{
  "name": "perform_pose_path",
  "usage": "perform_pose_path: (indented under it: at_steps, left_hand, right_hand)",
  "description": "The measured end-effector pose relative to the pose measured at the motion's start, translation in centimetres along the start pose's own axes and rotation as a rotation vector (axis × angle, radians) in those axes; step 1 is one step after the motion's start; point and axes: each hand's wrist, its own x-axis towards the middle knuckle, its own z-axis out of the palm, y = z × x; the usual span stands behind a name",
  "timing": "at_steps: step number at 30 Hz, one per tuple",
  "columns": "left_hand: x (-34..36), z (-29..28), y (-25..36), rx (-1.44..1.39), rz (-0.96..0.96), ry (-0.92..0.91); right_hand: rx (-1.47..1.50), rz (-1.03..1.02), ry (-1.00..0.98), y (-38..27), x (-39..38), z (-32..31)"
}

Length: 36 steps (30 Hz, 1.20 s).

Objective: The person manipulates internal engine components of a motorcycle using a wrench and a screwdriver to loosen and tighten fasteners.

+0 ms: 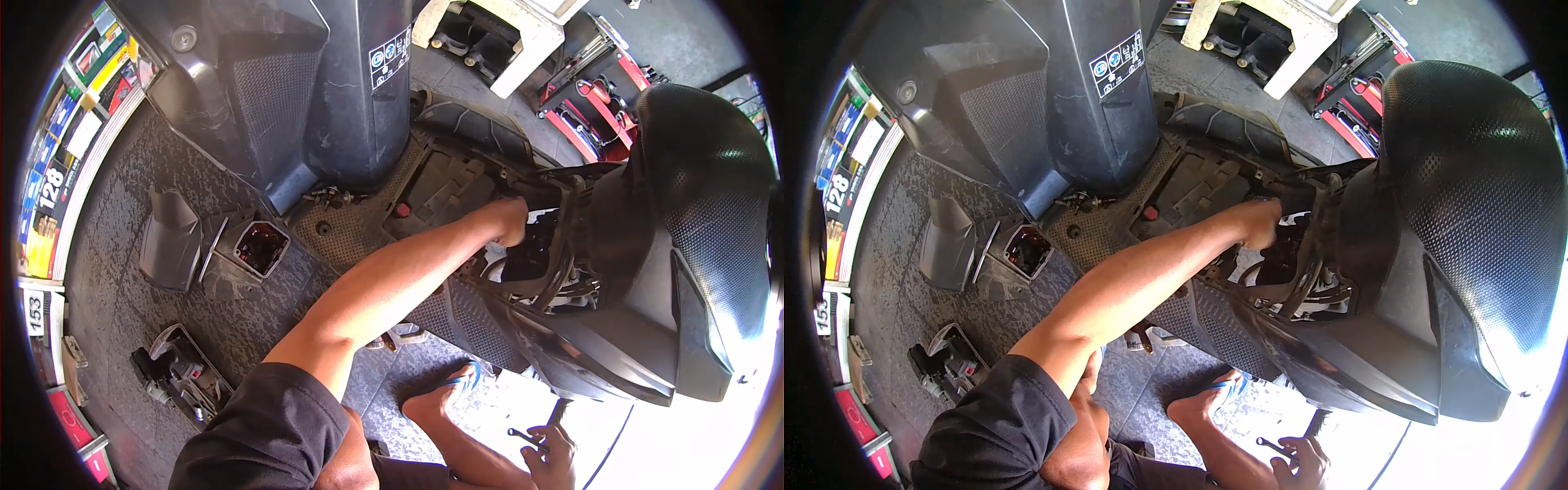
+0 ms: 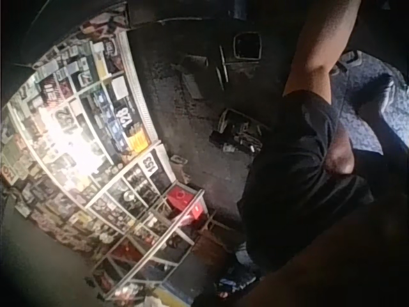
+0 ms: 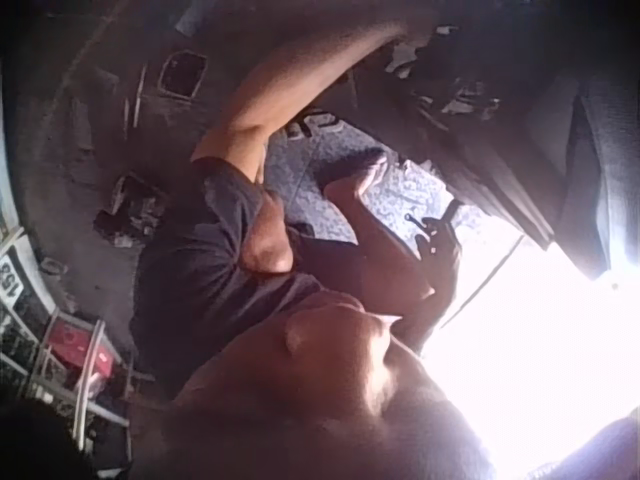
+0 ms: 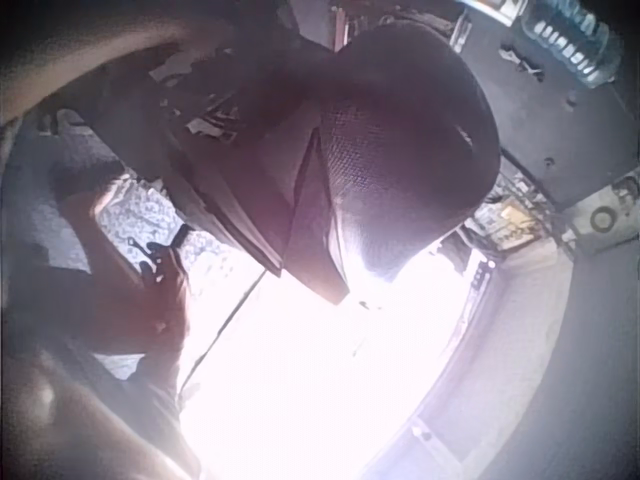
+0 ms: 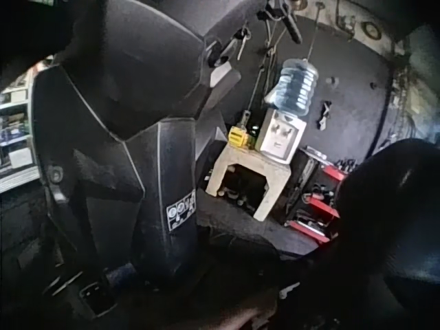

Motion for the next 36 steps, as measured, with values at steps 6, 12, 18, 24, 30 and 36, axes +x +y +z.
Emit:
perform_pose_path:
  at_steps: [6, 12, 18, 24, 30, 36]
  left_hand:
    - [0.2, -0.3, 0.5, 0.104, -0.044, -0.087]
    - [-0.3, -0.2, 0.4, 0.046, 0.018, 0.011]
    - [0.2, -0.1, -0.1, 0.033, 0.007, -0.045]
    - [3.0, 1.2, -3.0, 0.019, -0.028, -0.143]
    - [0.4, -0.8, 0.6, 0.062, -0.016, -0.124]
    - [0.0, -3.0, 3.6, 0.23, -0.219, -0.593]
  right_hand:
    - [-0.012, 0.039, -0.009, 0.0, -0.2, 0.0]
    - [0.004, 0.003, 0.009, 0.1, 0.1, -0.2]
    - [-0.005, -0.004, -0.011, -0.4, 0.0, -0.3]
    - [-0.04, -0.034, -0.019, -0.6, 0.0, 0.0]
    - [-0.041, -0.015, -0.004, -0.4, 0.0, -0.1]
    - [-0.035, 0.021, -0.016, -0.5, -0.1, -0.3]
